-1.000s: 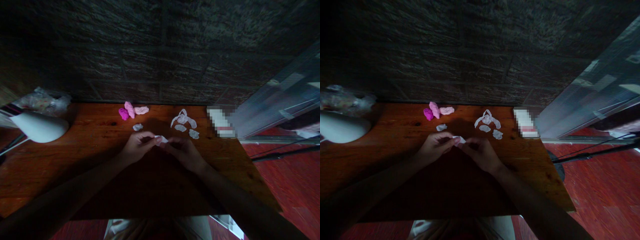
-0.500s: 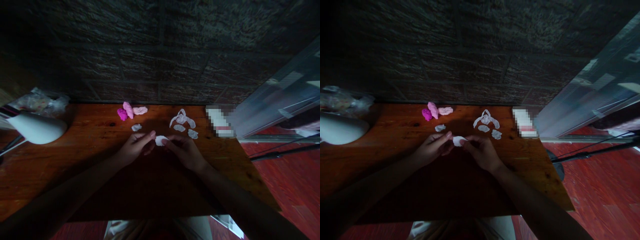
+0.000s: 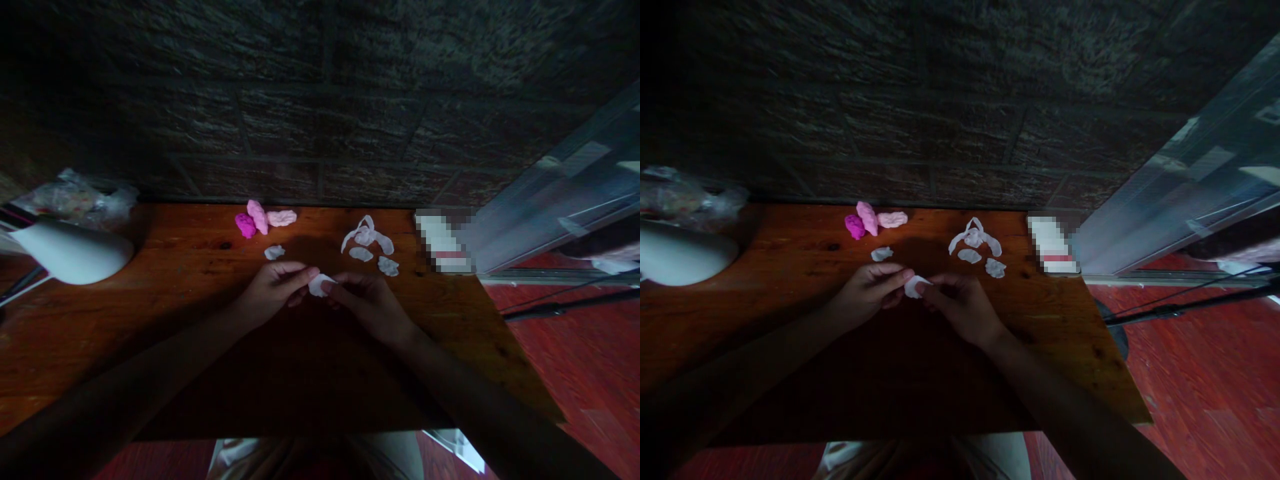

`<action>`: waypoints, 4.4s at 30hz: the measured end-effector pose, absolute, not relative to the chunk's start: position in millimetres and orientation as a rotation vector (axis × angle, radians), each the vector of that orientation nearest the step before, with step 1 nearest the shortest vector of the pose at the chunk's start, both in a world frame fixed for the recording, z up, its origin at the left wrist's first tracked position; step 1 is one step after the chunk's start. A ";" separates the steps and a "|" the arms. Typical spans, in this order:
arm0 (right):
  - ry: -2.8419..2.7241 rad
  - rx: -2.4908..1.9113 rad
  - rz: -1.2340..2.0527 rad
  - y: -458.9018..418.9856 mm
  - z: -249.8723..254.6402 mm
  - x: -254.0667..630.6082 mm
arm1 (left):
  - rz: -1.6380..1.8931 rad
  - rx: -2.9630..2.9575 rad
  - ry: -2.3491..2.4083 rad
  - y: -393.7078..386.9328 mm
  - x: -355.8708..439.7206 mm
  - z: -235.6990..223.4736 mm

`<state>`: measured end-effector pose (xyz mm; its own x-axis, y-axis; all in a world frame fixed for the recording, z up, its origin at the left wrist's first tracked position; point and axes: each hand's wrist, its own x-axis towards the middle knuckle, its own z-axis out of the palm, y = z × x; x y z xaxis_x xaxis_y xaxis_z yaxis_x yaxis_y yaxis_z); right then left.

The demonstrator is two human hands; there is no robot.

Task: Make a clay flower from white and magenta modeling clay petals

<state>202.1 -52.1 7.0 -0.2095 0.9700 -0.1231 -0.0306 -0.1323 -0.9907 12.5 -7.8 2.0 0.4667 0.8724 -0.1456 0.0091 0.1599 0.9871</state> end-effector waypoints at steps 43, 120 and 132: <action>-1.315 -1.185 1.266 -46.4 -0.5 208.8 | 0.693 1.484 0.903 -12.6 13.6 6.3; -1.360 -1.075 1.156 -48.9 -6.3 208.4 | 0.852 1.505 0.877 -11.3 13.7 1.9; -1.368 -1.115 1.047 -49.4 -4.9 207.6 | 0.760 1.568 0.933 -11.4 14.8 -0.2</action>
<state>207.6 -49.4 -4.9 -0.0307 0.9822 0.1854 0.0773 0.1872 -0.9793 14.8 -11.4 -0.2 0.4831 0.8755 -0.0082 0.1684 -0.0837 0.9822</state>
